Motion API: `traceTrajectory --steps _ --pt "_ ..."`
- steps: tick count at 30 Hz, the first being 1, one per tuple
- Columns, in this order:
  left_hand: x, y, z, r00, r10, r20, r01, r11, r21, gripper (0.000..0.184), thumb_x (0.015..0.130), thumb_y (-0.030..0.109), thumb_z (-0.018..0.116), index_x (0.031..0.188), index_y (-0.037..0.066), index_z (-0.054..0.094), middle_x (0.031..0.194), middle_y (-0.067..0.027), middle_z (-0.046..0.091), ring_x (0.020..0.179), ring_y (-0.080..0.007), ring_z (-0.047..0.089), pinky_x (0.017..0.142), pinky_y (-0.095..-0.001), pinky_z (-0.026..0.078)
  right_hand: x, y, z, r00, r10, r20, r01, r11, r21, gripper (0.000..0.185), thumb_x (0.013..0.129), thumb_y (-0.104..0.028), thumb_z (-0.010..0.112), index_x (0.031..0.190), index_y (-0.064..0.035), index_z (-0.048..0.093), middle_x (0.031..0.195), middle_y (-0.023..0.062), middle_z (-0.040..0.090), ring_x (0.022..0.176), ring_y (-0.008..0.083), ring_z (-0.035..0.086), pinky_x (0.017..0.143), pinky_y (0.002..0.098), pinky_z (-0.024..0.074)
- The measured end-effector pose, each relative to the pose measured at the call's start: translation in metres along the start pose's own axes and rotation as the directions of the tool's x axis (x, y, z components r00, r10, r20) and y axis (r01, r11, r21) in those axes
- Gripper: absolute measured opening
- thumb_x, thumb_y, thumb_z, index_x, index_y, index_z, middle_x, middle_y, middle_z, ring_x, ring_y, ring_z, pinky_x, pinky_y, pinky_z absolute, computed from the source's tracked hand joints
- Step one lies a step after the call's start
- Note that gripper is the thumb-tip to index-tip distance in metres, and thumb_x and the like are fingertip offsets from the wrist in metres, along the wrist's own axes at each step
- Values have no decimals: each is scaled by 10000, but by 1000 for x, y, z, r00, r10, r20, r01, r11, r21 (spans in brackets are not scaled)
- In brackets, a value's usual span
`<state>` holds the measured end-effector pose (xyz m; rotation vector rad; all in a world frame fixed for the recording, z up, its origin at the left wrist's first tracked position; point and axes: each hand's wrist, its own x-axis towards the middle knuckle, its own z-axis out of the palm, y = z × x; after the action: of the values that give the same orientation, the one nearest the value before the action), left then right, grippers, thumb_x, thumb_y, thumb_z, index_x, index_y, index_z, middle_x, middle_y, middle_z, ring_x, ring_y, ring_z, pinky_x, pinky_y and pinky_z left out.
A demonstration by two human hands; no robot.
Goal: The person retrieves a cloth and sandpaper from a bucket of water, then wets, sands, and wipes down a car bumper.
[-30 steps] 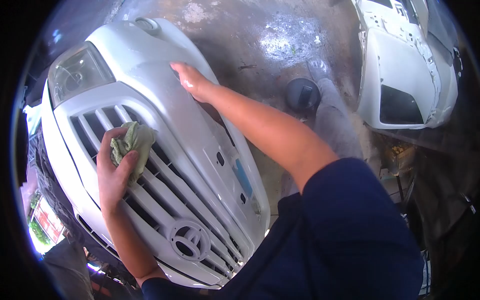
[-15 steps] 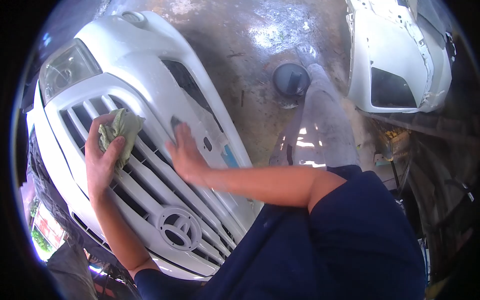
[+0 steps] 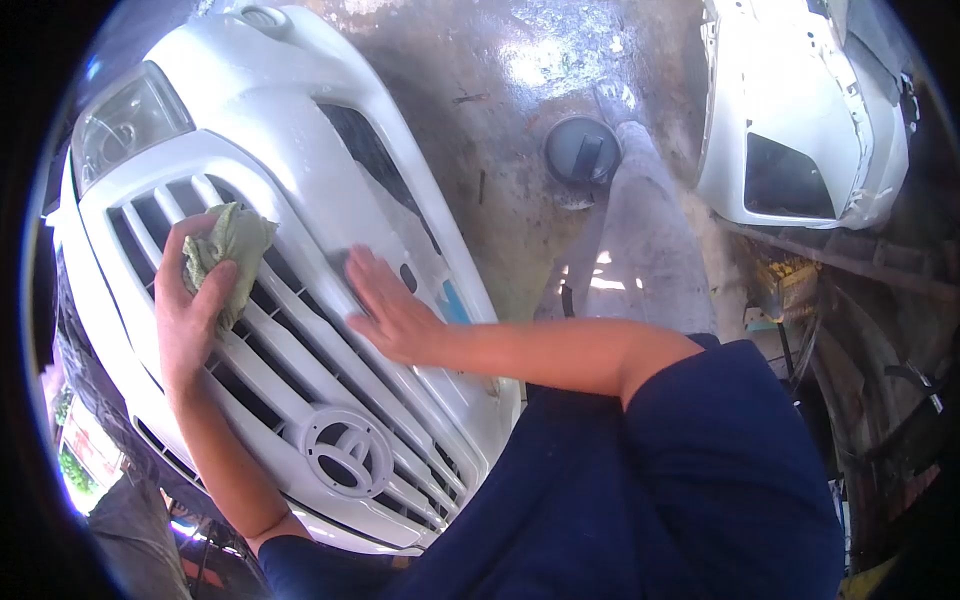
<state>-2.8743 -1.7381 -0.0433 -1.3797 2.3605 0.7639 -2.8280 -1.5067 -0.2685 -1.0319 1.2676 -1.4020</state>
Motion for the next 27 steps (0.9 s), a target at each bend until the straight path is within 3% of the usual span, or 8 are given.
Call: traceTrajectory --steps 2,6,10,13,18,20,23,27 --pt "0 0 0 1000 0 -4 0 1000 16 470 786 198 663 1219 28 592 1038 -149 666 941 -234 635 906 -367 505 14 -2 1 999 20 -39 -20 1000 3 776 1062 -353 453 1617 -30 18 1680 229 14 1562 388 33 1256 511 106" --pt "2 1 -2 1000 6 -1 -6 999 52 483 788 229 668 1222 30 594 1036 -149 666 947 -239 636 906 -365 505 -52 -7 4 993 1 118 -10 998 70 767 1046 -297 497 1616 -19 66 1674 242 61 1560 390 60 1258 506 114" --pt "-1 1 1 1000 -12 -10 12 999 34 493 788 249 669 1225 32 596 1034 -151 667 940 -242 637 902 -373 507 26 1 10 984 76 -162 -64 995 79 730 1079 -415 344 1596 35 95 1662 270 91 1553 403 75 1261 491 96" --pt "1 -1 0 1000 7 -17 -6 998 59 498 788 256 667 1228 33 598 1035 -153 671 930 -244 639 900 -376 508 93 -5 -29 887 462 -26 -443 864 241 750 1078 -438 312 1563 106 136 1640 312 129 1548 414 87 1264 469 94" --pt "2 0 -2 998 -46 -39 46 999 -1 499 788 257 663 1230 33 599 1030 -158 675 929 -251 643 902 -379 507 95 -2 -17 720 693 43 -685 698 209 813 1069 -499 283 1533 157 157 1618 356 137 1547 417 78 1265 451 91" --pt "1 -2 -4 998 -23 -59 26 998 53 496 786 254 662 1227 36 600 1026 -160 675 925 -253 643 896 -382 507 117 18 -12 706 708 -7 -689 689 225 843 1066 -522 280 1527 172 145 1619 361 115 1548 419 69 1265 447 88" --pt "3 1 -2 997 -19 -70 23 998 54 500 775 256 664 1220 39 600 1016 -167 672 911 -259 639 884 -384 506 147 12 -22 826 559 -76 -546 826 141 861 1065 -530 289 1524 181 131 1618 365 115 1546 425 76 1264 447 91" --pt "5 0 -5 998 -30 -58 34 997 67 501 766 250 665 1214 33 600 1013 -167 670 907 -267 636 888 -387 505 103 -5 -42 864 500 66 -504 860 80 807 1077 -505 269 1571 103 77 1632 341 101 1552 413 51 1261 475 58"
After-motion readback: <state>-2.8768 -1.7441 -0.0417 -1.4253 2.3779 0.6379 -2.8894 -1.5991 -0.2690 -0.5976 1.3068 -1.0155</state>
